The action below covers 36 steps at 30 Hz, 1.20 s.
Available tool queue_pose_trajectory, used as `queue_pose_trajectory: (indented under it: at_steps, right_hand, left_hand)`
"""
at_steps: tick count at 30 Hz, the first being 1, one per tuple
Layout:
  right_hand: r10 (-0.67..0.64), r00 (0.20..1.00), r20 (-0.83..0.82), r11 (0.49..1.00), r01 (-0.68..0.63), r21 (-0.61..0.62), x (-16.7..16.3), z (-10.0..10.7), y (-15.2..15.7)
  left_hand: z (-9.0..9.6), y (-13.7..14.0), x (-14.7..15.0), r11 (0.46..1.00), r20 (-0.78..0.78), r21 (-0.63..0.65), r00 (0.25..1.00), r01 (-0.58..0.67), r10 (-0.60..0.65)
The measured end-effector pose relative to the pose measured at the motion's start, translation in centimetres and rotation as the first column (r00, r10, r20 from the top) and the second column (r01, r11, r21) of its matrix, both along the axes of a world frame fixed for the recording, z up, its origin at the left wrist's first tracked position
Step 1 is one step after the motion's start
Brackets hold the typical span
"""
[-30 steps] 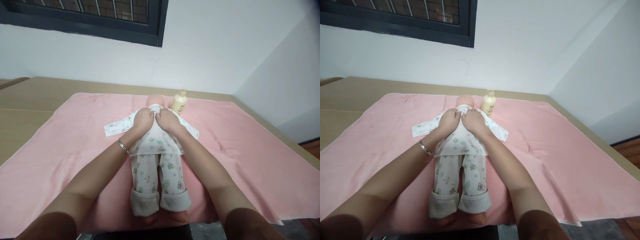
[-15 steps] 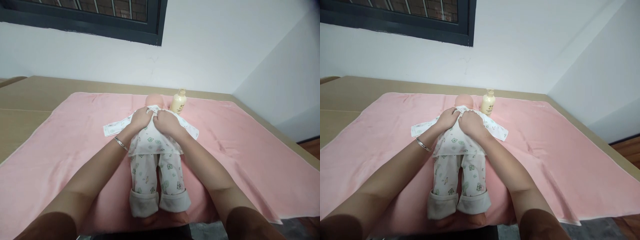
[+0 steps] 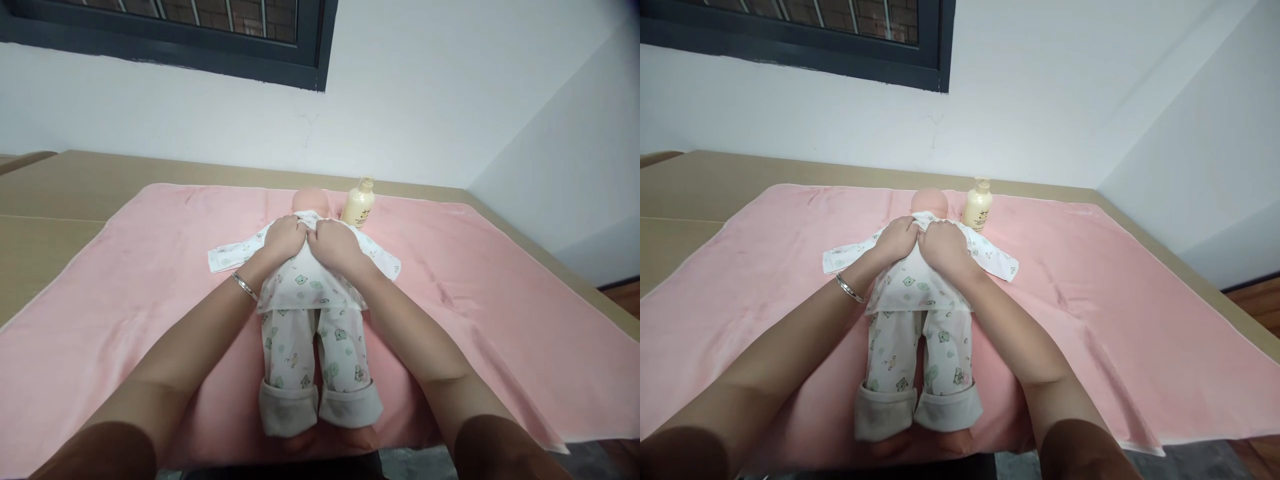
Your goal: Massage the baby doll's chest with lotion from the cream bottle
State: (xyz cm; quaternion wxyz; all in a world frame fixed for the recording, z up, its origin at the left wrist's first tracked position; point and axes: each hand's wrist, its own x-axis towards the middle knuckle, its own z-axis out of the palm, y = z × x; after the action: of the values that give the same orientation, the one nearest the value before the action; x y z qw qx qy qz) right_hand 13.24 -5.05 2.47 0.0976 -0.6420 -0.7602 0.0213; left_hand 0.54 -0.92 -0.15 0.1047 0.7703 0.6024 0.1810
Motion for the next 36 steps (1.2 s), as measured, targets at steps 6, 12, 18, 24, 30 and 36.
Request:
queue_pose_trajectory:
  at_steps: [6, 12, 18, 24, 30, 36]
  right_hand:
    - [-0.021, 0.991, -0.129, 1.0, 0.023, 0.017, 0.9, -0.9, 1.3]
    - [0.019, 0.989, -0.147, 0.996, -0.006, 0.087, 1.2, -1.4, 1.9]
    - [0.034, 0.995, -0.097, 0.993, -0.023, 0.117, 1.0, -1.9, 2.1]
    - [0.056, 0.996, -0.068, 0.992, -0.048, 0.117, 1.1, -2.3, 2.5]
    - [0.067, 0.995, -0.074, 0.993, -0.059, 0.105, 1.1, -2.3, 2.4]
    - [0.068, 0.992, -0.106, 0.995, -0.06, 0.079, 1.4, -2.3, 2.7]
  left_hand:
    - [-0.7, 0.4, 0.2, 0.999, -0.02, 0.047, 1.0, -0.021, 0.022]
    - [-0.9, 0.2, 0.3, 0.996, 0.007, 0.086, 1.0, -0.019, 0.019]
    - [-1.2, 0.4, 0.3, 0.994, 0.025, 0.098, 0.999, -0.041, 0.039]
    - [-1.1, 0.4, 0.3, 0.994, 0.036, 0.096, 0.999, -0.043, 0.04]
    - [-1.2, 0.3, 0.3, 0.995, 0.048, 0.094, 0.998, -0.042, 0.037]
    - [-1.0, 0.3, 0.3, 0.995, 0.043, 0.087, 0.998, -0.045, 0.042]
